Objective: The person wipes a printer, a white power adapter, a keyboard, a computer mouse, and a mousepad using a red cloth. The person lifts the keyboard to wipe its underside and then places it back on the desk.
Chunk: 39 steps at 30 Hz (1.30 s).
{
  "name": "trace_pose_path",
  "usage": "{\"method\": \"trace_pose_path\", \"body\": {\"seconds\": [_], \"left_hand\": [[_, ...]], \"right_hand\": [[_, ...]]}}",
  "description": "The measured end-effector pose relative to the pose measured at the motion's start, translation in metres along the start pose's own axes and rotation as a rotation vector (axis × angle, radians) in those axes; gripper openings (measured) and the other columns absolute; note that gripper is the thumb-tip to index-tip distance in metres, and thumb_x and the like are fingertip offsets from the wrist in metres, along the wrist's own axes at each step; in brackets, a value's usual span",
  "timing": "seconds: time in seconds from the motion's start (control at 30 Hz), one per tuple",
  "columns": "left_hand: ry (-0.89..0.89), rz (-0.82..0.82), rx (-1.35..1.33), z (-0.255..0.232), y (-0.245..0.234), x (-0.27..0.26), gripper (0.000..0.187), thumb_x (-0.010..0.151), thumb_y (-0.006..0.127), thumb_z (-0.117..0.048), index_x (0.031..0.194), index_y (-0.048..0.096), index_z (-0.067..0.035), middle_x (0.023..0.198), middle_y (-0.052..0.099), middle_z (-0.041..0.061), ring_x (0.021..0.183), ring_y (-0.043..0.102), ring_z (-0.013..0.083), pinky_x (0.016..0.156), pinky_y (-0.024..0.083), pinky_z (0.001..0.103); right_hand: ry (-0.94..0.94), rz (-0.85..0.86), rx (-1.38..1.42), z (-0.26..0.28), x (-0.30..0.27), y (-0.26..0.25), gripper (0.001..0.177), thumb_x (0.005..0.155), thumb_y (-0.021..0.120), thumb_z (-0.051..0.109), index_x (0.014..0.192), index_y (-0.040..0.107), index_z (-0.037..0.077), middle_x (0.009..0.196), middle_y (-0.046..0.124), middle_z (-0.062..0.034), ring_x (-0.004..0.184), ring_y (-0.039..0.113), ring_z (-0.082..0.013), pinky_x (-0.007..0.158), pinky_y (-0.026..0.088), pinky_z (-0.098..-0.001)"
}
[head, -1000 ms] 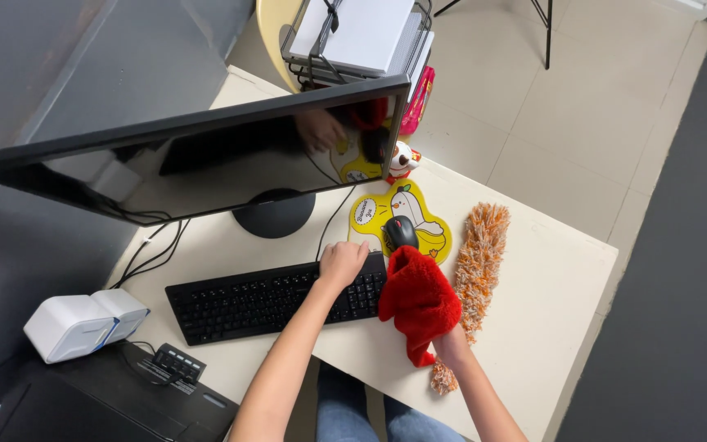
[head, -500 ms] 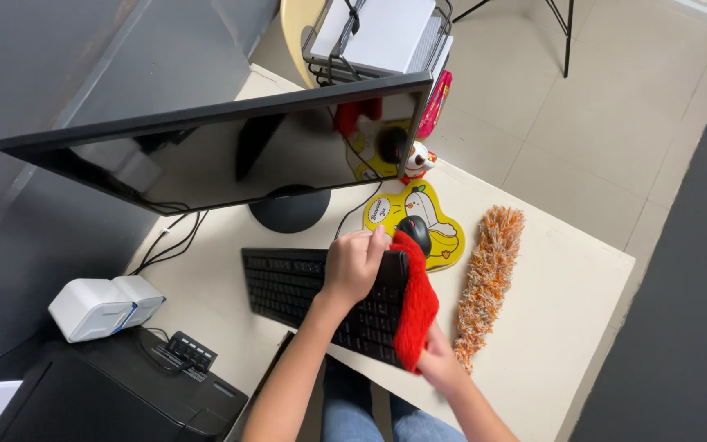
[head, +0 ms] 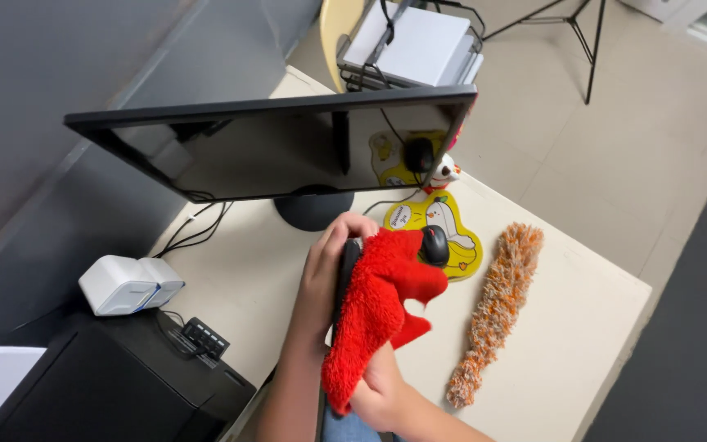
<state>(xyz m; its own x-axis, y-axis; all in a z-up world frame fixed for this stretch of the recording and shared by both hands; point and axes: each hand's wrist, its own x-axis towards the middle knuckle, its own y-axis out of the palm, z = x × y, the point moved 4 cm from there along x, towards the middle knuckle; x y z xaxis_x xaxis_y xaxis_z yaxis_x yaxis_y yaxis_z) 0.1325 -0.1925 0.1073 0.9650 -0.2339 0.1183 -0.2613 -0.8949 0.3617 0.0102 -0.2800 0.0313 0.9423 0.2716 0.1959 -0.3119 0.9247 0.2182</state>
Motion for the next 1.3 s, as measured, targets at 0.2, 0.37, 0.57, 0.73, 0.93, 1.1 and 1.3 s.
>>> {"method": "trace_pose_path", "body": {"seconds": [0.2,0.37,0.57,0.73,0.93,1.1,1.3], "left_hand": [[0.077,-0.007,0.194,-0.068,-0.015,-0.035,0.09,0.101,0.05,-0.067,0.162,0.033,-0.003,0.176,0.026,0.017,0.168,0.015,0.0317,0.136,0.005,0.043],[0.144,-0.185,-0.13,-0.061,-0.083,-0.042,0.091,0.086,0.063,-0.046,0.159,0.034,-0.001,0.179,0.019,0.017,0.17,0.007,0.031,0.135,0.007,0.05],[0.188,-0.211,-0.083,-0.075,-0.102,-0.054,0.092,0.086,0.061,-0.047,0.161,0.032,-0.001,0.177,0.022,0.019,0.17,0.011,0.0326,0.138,0.001,0.048],[0.129,-0.281,-0.174,-0.076,-0.112,-0.071,0.096,0.084,0.063,-0.048,0.159,0.032,0.001,0.177,0.021,0.018,0.169,0.014,0.034,0.136,0.006,0.055],[0.196,-0.121,-0.148,-0.057,-0.158,-0.088,0.093,0.083,0.065,-0.052,0.157,0.04,0.0,0.177,0.023,0.026,0.17,0.015,0.0367,0.142,0.002,0.049],[0.199,-0.244,-0.087,-0.056,-0.166,-0.098,0.089,0.079,0.069,-0.053,0.15,0.049,-0.002,0.171,0.031,0.03,0.165,0.025,0.0414,0.14,0.007,0.056],[0.146,-0.456,-0.26,-0.061,-0.165,-0.097,0.065,0.075,0.073,-0.046,0.122,0.053,-0.005,0.152,0.048,0.024,0.156,0.034,0.037,0.133,0.018,0.057]], "right_hand": [[-0.086,-0.062,-0.158,-0.044,0.055,0.047,0.064,0.094,0.061,0.017,0.15,0.037,-0.001,0.149,0.045,-0.0166,0.14,0.043,-0.0292,0.119,0.034,-0.041],[0.02,-0.032,-0.182,-0.119,0.081,0.041,0.056,0.107,0.042,0.022,0.158,0.031,0.0,0.16,0.038,-0.0164,0.151,0.033,-0.0297,0.126,0.024,-0.0414],[-0.138,0.12,-0.248,-0.01,0.106,0.097,0.056,0.102,0.047,0.019,0.154,0.035,0.001,0.157,0.041,-0.0203,0.149,0.037,-0.0364,0.127,0.025,-0.0449],[-0.373,0.136,-0.392,-0.015,0.108,0.12,0.047,0.094,0.052,0.015,0.14,0.052,0.003,0.147,0.05,-0.0218,0.141,0.043,-0.0396,0.129,0.023,-0.0502],[-0.145,-0.038,-0.396,-0.15,0.115,0.076,0.054,0.097,0.044,0.018,0.147,0.043,-0.004,0.152,0.049,-0.0222,0.144,0.045,-0.0402,0.127,0.012,-0.0518],[0.026,-0.087,-0.396,-0.26,0.12,-0.004,0.068,0.104,0.036,0.031,0.161,0.02,-0.003,0.169,0.023,-0.0216,0.158,0.018,-0.0354,0.128,0.011,-0.0396],[0.172,-0.005,-0.461,-0.32,0.125,-0.045,0.066,0.104,0.034,0.026,0.161,0.02,-0.002,0.17,0.019,-0.0193,0.159,0.014,-0.0343,0.127,0.01,-0.0392]]}}
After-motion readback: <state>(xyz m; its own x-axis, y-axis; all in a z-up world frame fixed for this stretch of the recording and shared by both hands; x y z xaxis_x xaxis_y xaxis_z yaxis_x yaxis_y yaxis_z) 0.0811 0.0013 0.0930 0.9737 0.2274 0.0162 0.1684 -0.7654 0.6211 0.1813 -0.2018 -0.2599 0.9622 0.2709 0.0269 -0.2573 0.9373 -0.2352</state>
